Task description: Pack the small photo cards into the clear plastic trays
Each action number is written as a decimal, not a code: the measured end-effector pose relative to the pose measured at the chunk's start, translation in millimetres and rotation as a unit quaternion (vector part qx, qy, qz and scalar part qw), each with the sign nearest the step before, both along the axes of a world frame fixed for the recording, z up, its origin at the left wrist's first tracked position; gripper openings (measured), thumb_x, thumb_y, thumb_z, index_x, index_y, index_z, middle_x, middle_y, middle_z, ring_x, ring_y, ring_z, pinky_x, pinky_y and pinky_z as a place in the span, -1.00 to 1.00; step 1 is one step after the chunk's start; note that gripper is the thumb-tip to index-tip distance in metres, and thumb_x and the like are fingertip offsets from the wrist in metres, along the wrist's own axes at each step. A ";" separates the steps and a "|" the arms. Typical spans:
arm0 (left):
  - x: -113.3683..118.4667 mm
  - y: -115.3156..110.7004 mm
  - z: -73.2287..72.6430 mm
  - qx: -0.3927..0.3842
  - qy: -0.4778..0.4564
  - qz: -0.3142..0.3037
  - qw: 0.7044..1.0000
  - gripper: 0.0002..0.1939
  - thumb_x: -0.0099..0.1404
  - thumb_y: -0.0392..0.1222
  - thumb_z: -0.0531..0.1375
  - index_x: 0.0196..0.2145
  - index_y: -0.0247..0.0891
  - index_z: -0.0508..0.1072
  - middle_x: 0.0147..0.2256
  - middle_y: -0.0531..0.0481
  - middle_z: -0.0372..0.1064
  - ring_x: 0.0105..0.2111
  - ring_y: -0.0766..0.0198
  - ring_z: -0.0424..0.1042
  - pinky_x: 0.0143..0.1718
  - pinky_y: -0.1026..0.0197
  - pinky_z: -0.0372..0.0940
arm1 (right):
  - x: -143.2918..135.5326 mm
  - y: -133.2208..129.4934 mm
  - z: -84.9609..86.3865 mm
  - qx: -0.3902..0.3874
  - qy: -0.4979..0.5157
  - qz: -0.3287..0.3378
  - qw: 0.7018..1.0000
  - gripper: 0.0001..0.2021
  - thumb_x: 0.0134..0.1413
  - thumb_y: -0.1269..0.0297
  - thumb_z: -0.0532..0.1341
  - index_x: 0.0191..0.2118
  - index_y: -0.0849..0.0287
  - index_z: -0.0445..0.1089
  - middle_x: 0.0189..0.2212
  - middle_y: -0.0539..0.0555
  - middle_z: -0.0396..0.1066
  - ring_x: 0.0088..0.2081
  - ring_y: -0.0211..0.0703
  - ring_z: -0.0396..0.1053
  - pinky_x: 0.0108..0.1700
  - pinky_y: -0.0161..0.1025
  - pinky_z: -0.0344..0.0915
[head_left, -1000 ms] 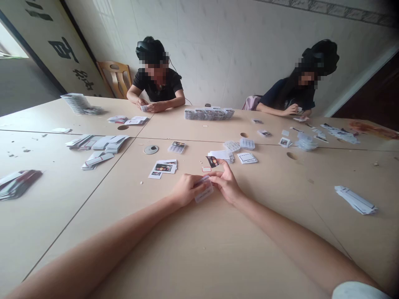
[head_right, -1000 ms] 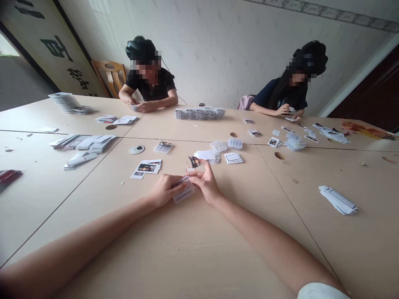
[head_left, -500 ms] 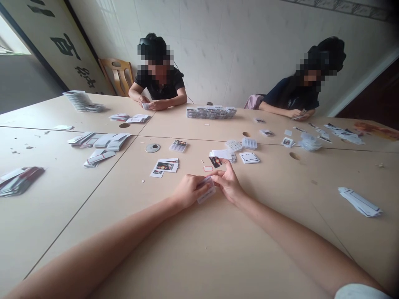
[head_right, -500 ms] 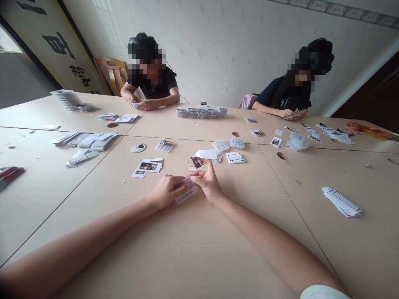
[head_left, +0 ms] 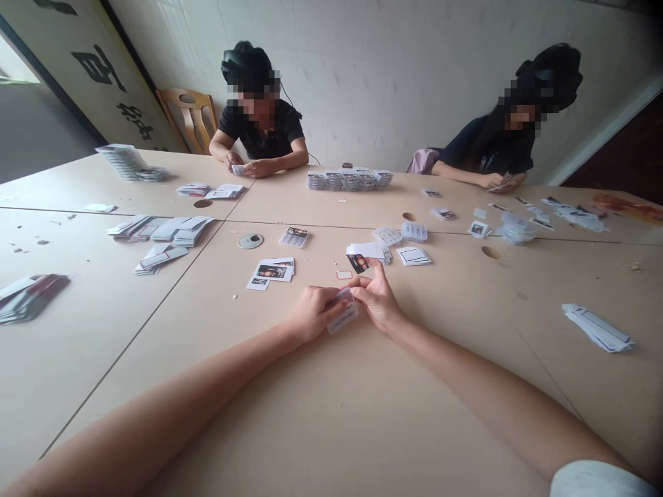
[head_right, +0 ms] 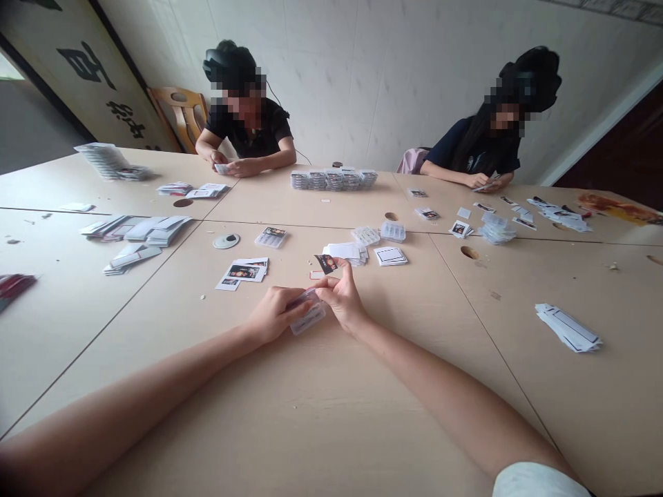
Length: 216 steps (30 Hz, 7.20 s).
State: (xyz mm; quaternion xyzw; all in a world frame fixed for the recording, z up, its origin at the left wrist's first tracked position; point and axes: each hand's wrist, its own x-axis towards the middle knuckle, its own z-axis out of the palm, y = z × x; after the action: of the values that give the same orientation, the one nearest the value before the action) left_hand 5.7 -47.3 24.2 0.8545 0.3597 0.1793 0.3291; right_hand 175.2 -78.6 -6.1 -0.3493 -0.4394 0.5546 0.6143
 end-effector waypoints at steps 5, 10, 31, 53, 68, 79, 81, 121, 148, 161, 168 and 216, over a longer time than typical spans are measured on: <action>-1.2 0.4 -0.5 -0.005 0.001 0.004 1.000 -0.60 0.31 0.02 0.00 -0.51 -0.33 0.32 -0.62 0.13 0.10 -0.61 0.46 0.03 -0.57 0.33 -0.08 | 0.4 -1.4 5.0 0.005 -0.012 -0.002 1.000 -0.42 -0.08 0.38 0.29 0.03 -0.05 -0.01 -0.43 -0.08 0.46 -0.15 -0.11 0.43 -0.18 -0.18 0.34; -2.6 2.7 -1.2 -0.011 -0.001 0.012 1.000 -0.59 0.32 0.05 0.01 -0.44 -0.35 0.40 -0.60 0.12 0.15 -0.59 0.45 0.06 -0.56 0.33 -0.06 | -0.5 -3.6 9.2 -0.021 -0.014 0.014 1.000 -0.44 -0.03 0.35 0.25 0.06 -0.06 0.01 -0.39 -0.05 0.46 -0.02 -0.10 0.37 -0.14 -0.18 0.33; -0.6 2.5 -0.9 0.000 -0.004 0.028 1.000 -0.52 0.30 0.13 0.00 -0.60 -0.30 0.18 -0.65 0.13 0.05 -0.62 0.47 -0.01 -0.58 0.32 -0.13 | -2.6 -2.6 11.1 -0.031 -0.003 0.016 0.999 -0.43 -0.05 0.25 0.36 0.05 -0.03 0.07 -0.39 -0.09 0.42 -0.37 -0.24 0.41 -0.27 -0.27 0.33; -2.3 3.6 -2.6 -0.010 -0.019 0.025 0.999 -0.52 0.31 0.14 -0.01 -0.53 -0.33 0.30 -0.63 0.11 0.13 -0.60 0.44 0.04 -0.57 0.32 -0.09 | -0.1 -5.1 12.6 -0.050 0.008 0.027 0.998 -0.40 -0.07 0.37 0.30 0.08 -0.06 0.05 -0.30 -0.06 0.46 -0.29 -0.20 0.45 -0.23 -0.22 0.35; -1.9 3.5 -2.8 -0.013 -0.015 0.028 0.999 -0.51 0.31 0.16 -0.01 -0.56 -0.30 0.24 -0.64 0.13 0.08 -0.61 0.45 0.02 -0.57 0.31 -0.10 | 0.3 -3.2 10.5 -0.055 0.007 0.031 0.998 -0.40 -0.10 0.40 0.29 0.06 -0.06 0.07 -0.30 -0.07 0.47 -0.33 -0.21 0.44 -0.25 -0.24 0.34; -2.0 4.2 -3.8 -0.009 -0.016 0.023 1.000 -0.51 0.31 0.15 0.00 -0.59 -0.30 0.19 -0.65 0.14 0.06 -0.62 0.46 0.00 -0.58 0.31 -0.10 | 0.3 -0.9 6.7 -0.037 0.003 0.028 0.999 -0.42 -0.05 0.29 0.35 0.06 -0.05 0.08 -0.28 -0.04 0.47 -0.32 -0.23 0.44 -0.24 -0.27 0.33; -2.3 4.1 -3.9 -0.011 -0.019 0.024 0.999 -0.51 0.32 0.14 0.00 -0.57 -0.31 0.22 -0.65 0.13 0.08 -0.62 0.45 0.02 -0.57 0.31 -0.09 | 0.4 -0.9 6.9 -0.037 0.002 0.026 0.999 -0.40 -0.06 0.29 0.36 0.07 -0.06 0.06 -0.28 -0.04 0.48 -0.29 -0.22 0.45 -0.22 -0.26 0.34; -2.5 4.4 -3.3 -0.021 -0.028 0.042 0.999 -0.57 0.30 0.10 0.02 -0.52 -0.30 0.29 -0.62 0.12 0.16 -0.60 0.44 0.08 -0.57 0.31 -0.06 | 0.1 -3.0 11.0 -0.024 -0.007 -0.033 0.999 -0.49 -0.07 0.29 0.35 -0.02 -0.01 0.13 -0.29 0.01 0.52 -0.18 -0.12 0.48 -0.18 -0.19 0.38; -1.9 5.4 -2.1 -0.027 -0.045 0.038 0.998 -0.54 0.30 0.13 0.02 -0.58 -0.28 0.19 -0.64 0.14 0.06 -0.60 0.43 0.01 -0.57 0.30 -0.10 | -7.1 -11.0 8.7 0.111 -0.160 -0.171 0.966 -0.47 -0.06 0.34 0.35 0.00 -0.03 0.11 -0.35 -0.03 0.39 -0.29 -0.15 0.44 -0.21 -0.15 0.39; -1.8 6.1 -2.5 -0.032 -0.028 0.030 0.999 -0.53 0.29 0.10 0.03 -0.61 -0.26 0.09 -0.65 0.14 0.02 -0.61 0.44 -0.02 -0.57 0.29 -0.12 | -2.3 -12.0 1.1 0.165 -0.271 -0.175 0.932 -0.55 0.10 0.29 0.24 0.08 -0.04 0.13 -0.35 0.01 0.41 -0.26 -0.12 0.43 -0.10 -0.07 0.37; -1.6 4.9 -2.0 -0.023 -0.031 0.026 0.999 -0.54 0.29 0.11 0.03 -0.61 -0.26 0.09 -0.65 0.15 0.01 -0.61 0.44 -0.03 -0.56 0.29 -0.13 | -1.2 -10.7 -1.6 0.152 -0.275 -0.169 0.934 -0.59 0.10 0.32 0.23 0.07 -0.04 0.20 -0.32 0.03 0.40 -0.31 -0.12 0.39 -0.13 -0.08 0.34; 0.9 19.8 -12.3 -0.252 -0.302 0.052 0.918 -0.66 0.16 0.03 0.27 -0.31 -0.32 0.37 -0.39 -0.02 0.40 -0.37 0.27 0.42 -0.35 0.25 0.35 | 2.9 -1.2 8.1 0.068 -0.099 -0.207 0.971 -0.57 -0.07 0.31 0.36 -0.10 0.05 0.18 -0.44 -0.06 0.44 -0.39 -0.20 0.45 -0.17 -0.14 0.39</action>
State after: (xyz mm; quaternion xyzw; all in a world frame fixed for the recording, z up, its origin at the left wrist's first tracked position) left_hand 6.5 -27.4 11.9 0.6285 0.3203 0.3497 0.6165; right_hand 178.1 -79.8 1.9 -0.4433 -0.4527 0.3473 0.6913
